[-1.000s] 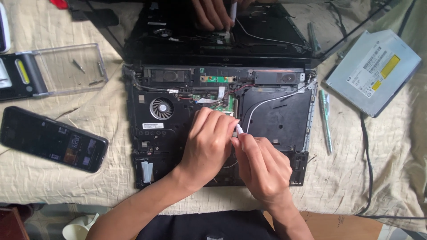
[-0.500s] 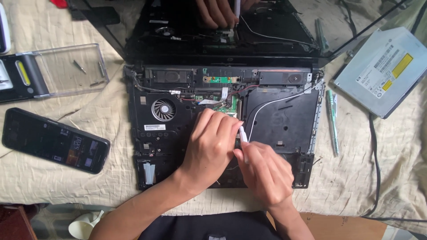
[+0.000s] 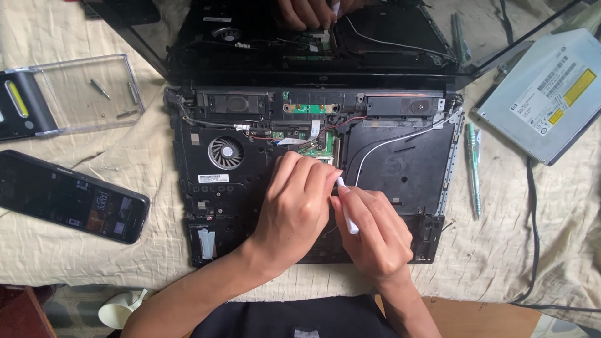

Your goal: Repairing internal components of a laptop by adjusting and connecting small wires and ribbon cables using a probe tool.

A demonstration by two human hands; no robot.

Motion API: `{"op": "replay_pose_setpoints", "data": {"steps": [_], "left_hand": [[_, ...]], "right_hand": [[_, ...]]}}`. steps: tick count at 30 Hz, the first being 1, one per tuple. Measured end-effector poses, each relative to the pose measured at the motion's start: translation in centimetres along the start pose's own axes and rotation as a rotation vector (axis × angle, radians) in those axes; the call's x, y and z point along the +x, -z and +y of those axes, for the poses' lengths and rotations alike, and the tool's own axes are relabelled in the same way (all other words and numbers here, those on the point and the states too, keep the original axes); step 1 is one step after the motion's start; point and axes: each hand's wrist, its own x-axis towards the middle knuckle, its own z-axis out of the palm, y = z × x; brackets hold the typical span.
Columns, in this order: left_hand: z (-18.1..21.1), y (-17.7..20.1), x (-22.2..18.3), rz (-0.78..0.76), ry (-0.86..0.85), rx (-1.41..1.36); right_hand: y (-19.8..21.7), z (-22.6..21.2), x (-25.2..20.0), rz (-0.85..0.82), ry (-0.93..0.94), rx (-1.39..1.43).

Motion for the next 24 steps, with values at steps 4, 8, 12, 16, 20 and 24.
{"op": "replay_pose_setpoints", "data": {"steps": [4, 8, 12, 16, 20, 24], "left_hand": [[0.07, 0.04, 0.08, 0.000, 0.011, -0.012], [0.13, 0.13, 0.17, -0.005, 0.012, -0.020], [0.24, 0.31, 0.45, -0.018, 0.003, -0.017], [0.36, 0.23, 0.44, -0.029, 0.005, -0.006], [0.35, 0.05, 0.39, -0.017, 0.012, -0.011], [0.53, 0.14, 0.61, -0.004, -0.001, -0.020]], "right_hand": [[0.05, 0.05, 0.00, -0.007, 0.002, 0.003], [0.16, 0.13, -0.11, -0.018, -0.001, -0.002], [0.21, 0.26, 0.11, -0.015, -0.008, 0.019], [0.18, 0.05, 0.25, 0.001, -0.036, 0.030], [-0.03, -0.10, 0.30, 0.019, -0.059, 0.036], [0.06, -0.11, 0.32, 0.020, -0.081, 0.055]]}}
